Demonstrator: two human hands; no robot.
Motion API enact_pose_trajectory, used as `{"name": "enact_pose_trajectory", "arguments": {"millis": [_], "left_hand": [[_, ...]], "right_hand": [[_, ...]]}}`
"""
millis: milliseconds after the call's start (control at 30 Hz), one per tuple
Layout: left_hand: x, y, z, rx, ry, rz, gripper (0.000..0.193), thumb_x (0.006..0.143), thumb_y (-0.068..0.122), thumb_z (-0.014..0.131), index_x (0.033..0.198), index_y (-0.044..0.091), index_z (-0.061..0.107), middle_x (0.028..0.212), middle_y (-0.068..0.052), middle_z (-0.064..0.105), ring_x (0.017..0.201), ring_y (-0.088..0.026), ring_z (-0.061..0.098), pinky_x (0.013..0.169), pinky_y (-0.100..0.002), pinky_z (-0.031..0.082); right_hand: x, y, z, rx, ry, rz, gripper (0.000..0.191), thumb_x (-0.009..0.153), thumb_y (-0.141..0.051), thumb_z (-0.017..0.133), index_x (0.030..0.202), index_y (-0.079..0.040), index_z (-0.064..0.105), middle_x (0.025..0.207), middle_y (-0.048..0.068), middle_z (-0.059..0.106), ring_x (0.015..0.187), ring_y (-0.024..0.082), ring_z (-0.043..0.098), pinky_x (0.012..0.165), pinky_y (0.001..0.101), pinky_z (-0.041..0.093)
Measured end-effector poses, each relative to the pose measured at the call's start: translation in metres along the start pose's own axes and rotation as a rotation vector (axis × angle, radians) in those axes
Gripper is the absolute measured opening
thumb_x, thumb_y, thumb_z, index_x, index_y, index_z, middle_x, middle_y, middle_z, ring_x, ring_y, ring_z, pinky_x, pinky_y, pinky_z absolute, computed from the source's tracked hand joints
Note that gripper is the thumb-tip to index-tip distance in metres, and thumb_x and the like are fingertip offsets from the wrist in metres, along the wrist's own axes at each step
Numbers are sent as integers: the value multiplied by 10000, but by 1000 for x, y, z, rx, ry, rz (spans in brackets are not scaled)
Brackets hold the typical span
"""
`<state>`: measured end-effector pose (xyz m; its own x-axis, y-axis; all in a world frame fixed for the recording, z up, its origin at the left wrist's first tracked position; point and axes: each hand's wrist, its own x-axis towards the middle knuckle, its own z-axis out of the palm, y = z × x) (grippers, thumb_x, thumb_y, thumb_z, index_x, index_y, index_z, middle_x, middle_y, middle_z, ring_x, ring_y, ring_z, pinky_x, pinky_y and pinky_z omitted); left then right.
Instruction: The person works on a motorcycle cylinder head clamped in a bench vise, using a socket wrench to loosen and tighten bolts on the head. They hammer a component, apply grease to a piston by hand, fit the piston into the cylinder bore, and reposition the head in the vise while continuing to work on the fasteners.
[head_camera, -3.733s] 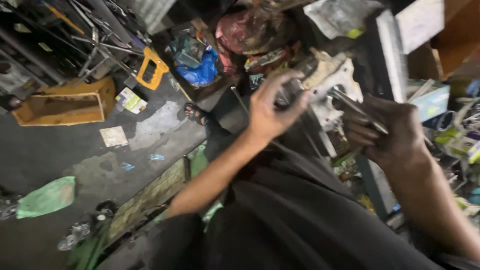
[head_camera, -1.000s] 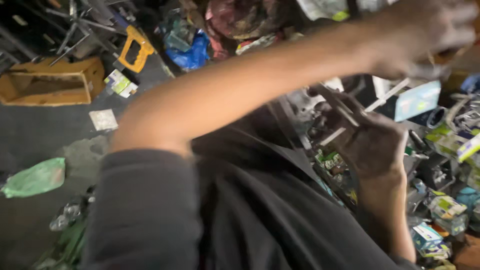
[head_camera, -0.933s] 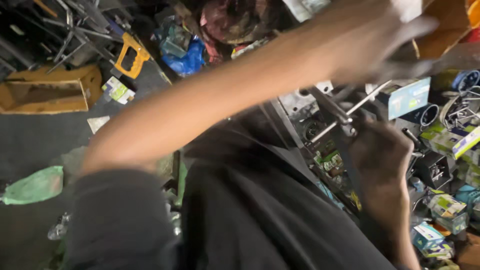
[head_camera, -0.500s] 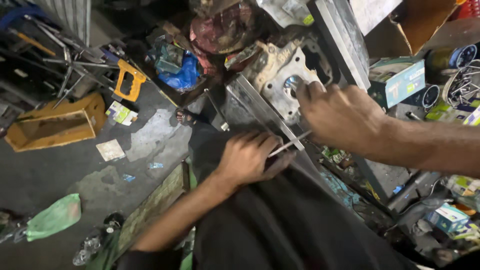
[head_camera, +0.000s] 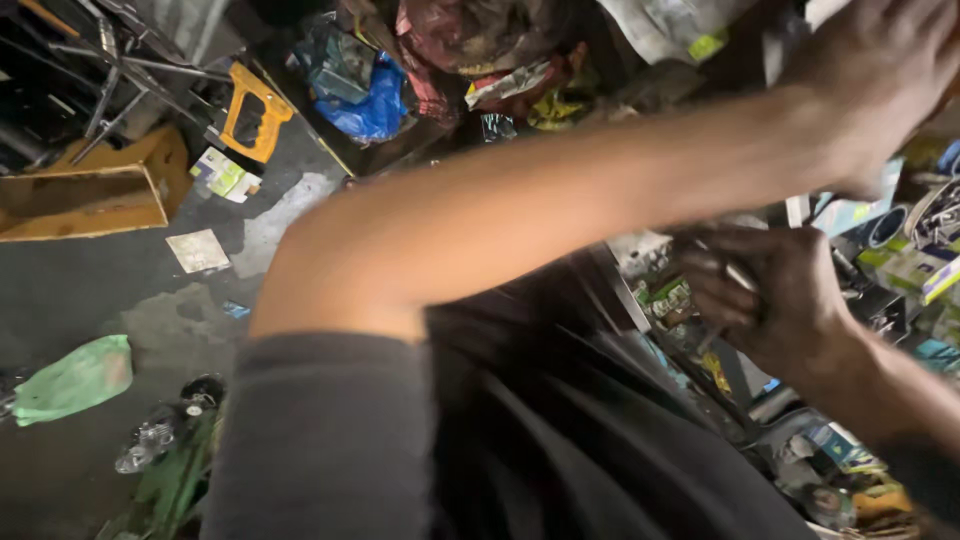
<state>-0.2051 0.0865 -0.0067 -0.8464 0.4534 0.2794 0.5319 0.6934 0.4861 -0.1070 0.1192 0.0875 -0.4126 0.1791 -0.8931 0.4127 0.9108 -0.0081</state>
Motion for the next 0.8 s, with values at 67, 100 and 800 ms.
{"name": "enact_pose_trajectory", "arguments": {"millis": [67, 100, 800], "left_hand": [[21, 23, 29, 2, -235, 359, 825, 708, 707, 716, 1289, 126, 635, 1492, -189, 472, 1419, -406, 330, 1160, -662, 264], [31, 22, 31, -62, -332, 564, 645, 829, 657, 728, 1220, 145, 684, 1503, -206, 446, 1461, -433, 276, 1174, -700, 218], [-268, 17, 0, -344, 492, -150, 744, 863, 644, 783, 1323, 94, 584, 1305, -108, 583, 1199, -302, 536, 987, -501, 390]], "right_hand": [[0, 25, 10, 470, 15, -67, 412, 984, -162, 548, 1343, 39, 525, 1029, 164, 661, 846, 168, 634, 716, 279, 499], [0, 37, 17, 722, 12, -138, 422, 975, -159, 556, 1347, 39, 533, 1061, 160, 660, 892, 172, 636, 759, 279, 494], [12, -8, -6, -1378, 35, -555, 638, 922, -180, 613, 1381, 214, 408, 1142, 350, 618, 464, 162, 701, 352, 247, 550]]}}
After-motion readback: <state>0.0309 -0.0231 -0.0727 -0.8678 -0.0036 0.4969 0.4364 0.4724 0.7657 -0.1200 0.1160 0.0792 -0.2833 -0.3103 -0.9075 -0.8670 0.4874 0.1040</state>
